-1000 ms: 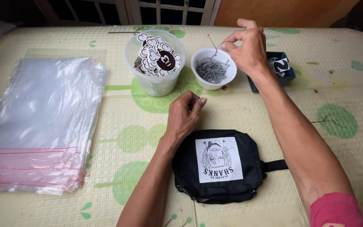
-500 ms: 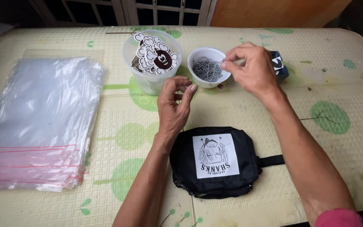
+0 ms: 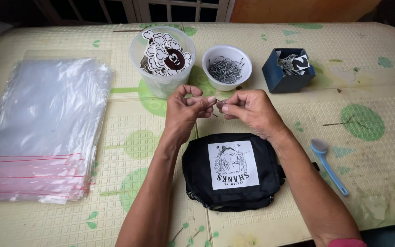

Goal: The person places a printed sticker on a black bag, smooths it down, and attaches a small chain with a decorative charm to the bag. They then place the decorated bag into a clear plastic zip-top bag and seal it.

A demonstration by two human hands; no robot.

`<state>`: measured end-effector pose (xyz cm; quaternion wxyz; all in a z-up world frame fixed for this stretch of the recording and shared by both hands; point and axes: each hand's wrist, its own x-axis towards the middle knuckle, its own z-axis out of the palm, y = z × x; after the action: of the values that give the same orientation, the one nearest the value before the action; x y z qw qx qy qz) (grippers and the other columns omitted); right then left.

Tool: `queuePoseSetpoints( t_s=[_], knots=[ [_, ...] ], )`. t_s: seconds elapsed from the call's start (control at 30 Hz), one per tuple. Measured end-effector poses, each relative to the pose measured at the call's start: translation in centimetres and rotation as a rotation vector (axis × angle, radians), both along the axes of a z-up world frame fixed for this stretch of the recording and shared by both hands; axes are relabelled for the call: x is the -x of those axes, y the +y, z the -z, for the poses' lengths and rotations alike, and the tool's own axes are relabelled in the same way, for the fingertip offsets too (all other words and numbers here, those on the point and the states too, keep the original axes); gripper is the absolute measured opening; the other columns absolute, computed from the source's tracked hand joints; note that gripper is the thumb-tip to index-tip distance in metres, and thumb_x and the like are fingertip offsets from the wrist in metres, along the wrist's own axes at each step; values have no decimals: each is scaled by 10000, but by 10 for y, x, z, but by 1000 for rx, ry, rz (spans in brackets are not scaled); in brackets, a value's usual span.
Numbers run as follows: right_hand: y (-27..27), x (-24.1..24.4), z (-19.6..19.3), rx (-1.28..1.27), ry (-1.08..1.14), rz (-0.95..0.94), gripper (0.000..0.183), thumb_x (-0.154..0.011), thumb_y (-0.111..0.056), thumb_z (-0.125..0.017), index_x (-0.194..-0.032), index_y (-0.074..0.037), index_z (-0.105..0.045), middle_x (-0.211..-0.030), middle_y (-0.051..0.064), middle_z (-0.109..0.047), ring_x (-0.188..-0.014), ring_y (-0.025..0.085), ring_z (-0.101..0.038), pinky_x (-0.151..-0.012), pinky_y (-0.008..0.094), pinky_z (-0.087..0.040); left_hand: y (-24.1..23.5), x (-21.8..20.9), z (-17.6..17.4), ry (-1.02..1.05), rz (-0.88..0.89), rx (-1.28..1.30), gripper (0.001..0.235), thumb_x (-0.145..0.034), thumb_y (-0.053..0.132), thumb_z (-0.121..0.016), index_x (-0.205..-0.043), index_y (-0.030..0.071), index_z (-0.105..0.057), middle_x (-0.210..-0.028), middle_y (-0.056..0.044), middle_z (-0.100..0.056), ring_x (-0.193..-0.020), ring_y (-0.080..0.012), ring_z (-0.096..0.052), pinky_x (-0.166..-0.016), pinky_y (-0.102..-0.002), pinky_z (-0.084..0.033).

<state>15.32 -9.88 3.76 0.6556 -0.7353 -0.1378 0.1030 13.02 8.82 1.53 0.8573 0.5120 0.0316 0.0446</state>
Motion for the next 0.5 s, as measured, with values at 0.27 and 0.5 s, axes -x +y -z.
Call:
queuePoseSetpoints(
  t_s=[0.27, 0.5],
  knots=[
    [9, 3, 15, -90, 96, -46, 138, -897, -16, -758, -964, 92, -702, -836, 194, -736, -758, 197, -752, -699, 354, -687, -2, -11, 21, 109, -16, 49, 445, -773, 142, -905, -996, 10, -542, -832, -190, -769, -592, -156, -738, -543, -207, -624],
    [9, 5, 26, -151, 289, -74, 198, -893, -78, -784, -979, 66, -680, -855, 230, -761, -738, 225, -776, -608, 300, -679, -1, -9, 16, 132, -99, 14, 473, -766, 160, -912, -1009, 9, -536, -836, -181, -772, -606, -156, -743, -568, -216, -637]
  ],
)
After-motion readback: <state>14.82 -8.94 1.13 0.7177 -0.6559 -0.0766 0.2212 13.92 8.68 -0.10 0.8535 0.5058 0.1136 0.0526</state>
